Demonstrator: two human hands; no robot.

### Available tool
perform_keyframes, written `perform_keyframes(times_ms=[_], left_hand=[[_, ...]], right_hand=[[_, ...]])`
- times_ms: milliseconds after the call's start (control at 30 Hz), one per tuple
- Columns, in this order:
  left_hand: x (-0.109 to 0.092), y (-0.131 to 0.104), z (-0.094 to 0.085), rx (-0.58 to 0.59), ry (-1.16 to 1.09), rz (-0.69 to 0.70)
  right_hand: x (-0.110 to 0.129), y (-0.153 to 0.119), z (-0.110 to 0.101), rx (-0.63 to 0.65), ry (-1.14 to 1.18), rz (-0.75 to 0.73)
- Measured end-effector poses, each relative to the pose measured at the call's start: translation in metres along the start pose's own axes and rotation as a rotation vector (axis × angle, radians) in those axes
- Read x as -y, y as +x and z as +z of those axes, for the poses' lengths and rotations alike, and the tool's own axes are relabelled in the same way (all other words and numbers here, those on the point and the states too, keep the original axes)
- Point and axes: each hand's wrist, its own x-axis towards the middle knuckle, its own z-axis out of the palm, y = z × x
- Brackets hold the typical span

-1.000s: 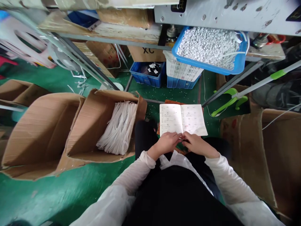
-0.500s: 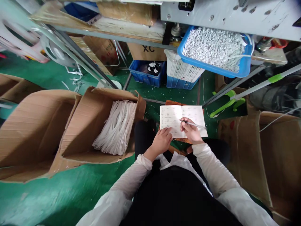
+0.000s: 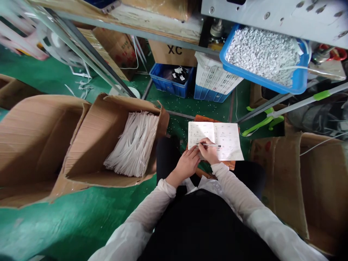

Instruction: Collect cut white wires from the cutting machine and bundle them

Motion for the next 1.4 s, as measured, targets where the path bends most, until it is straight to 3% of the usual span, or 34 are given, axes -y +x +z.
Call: perform_keyframes(times_ms=[900, 1400], left_hand=[[0.001, -0.002, 0.002, 0.01, -0.021, -0.043], [0.002, -0.003, 0.001, 0.035, -0.03, -0.042]], right_hand=[[-0.011, -0.004, 0.01, -0.128, 0.012, -0.039], [-0.007, -0.004, 0.009, -0.116, -0.018, -0.078]])
